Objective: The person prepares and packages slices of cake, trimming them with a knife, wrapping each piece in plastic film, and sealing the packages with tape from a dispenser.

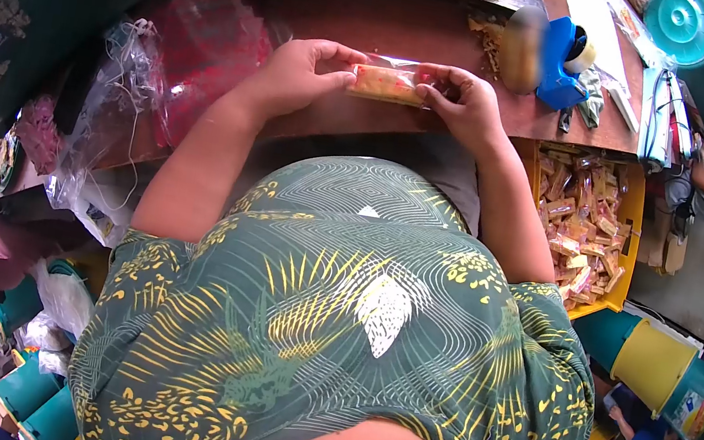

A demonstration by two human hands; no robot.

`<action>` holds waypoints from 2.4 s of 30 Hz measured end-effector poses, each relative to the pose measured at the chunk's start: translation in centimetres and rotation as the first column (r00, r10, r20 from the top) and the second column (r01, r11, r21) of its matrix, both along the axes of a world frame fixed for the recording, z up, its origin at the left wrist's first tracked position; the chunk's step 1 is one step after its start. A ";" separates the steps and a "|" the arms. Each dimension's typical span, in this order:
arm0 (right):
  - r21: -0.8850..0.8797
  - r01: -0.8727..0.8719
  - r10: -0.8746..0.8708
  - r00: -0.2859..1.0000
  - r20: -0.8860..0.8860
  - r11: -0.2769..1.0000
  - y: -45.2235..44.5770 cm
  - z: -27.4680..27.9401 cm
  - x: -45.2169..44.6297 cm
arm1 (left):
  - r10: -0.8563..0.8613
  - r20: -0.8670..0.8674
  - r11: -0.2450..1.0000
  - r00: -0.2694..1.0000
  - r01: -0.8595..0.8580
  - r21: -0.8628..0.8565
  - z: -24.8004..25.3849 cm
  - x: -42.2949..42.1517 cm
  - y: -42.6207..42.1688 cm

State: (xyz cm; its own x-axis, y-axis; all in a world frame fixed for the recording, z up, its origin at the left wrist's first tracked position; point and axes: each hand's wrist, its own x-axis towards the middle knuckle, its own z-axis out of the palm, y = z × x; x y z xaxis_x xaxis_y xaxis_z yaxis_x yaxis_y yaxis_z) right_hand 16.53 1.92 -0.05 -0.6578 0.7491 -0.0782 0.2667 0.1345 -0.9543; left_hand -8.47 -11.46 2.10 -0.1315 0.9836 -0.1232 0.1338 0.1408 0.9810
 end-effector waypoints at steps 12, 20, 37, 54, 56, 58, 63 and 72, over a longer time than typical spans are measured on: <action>0.642 -0.164 -0.130 0.914 0.385 0.749 1.2 0.5 1.4 | 0.277 -0.817 0.954 0.506 -0.045 0.295 -2.0 -1.0 -0.7; 0.789 -0.311 -0.087 0.906 0.415 0.530 -1.0 0.3 2.3 | -0.071 -0.917 0.991 0.392 0.132 -0.021 1.7 0.8 -1.6; 0.800 -0.315 -0.188 0.867 0.461 0.510 -5.5 -0.5 1.5 | 0.184 -0.514 0.970 0.838 -0.069 0.235 -2.4 2.8 0.9; 0.377 -0.103 0.111 0.994 0.001 0.920 -4.5 0.2 -0.2 | -0.029 -0.692 0.912 0.721 0.303 0.278 -1.2 2.5 0.7; 0.364 -0.083 0.078 0.997 0.030 0.928 -3.9 1.5 -0.2 | -0.017 -0.728 0.919 0.685 0.298 0.259 -0.9 2.8 0.8; 0.440 -0.049 0.043 0.999 0.023 0.897 -2.7 2.9 1.0 | -0.020 -0.722 0.920 0.692 0.294 0.257 -1.0 2.7 0.7; 0.499 0.558 -0.508 0.825 -0.247 0.663 7.1 5.9 10.5 | -0.016 -0.708 0.930 0.706 0.270 0.248 -0.9 2.9 0.5; 0.115 0.506 -0.515 0.797 0.317 0.855 16.7 4.8 15.7 | -0.025 -0.703 0.932 0.711 0.272 0.242 -0.7 2.7 0.3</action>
State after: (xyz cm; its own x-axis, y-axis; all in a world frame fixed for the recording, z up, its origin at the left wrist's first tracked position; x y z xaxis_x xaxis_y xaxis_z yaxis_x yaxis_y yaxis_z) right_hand 32.26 18.67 4.73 -0.1188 0.9733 -0.1963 0.5958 -0.0883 -0.7982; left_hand -5.75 -11.15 1.37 0.0941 0.9643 0.2476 0.7698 -0.2282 0.5961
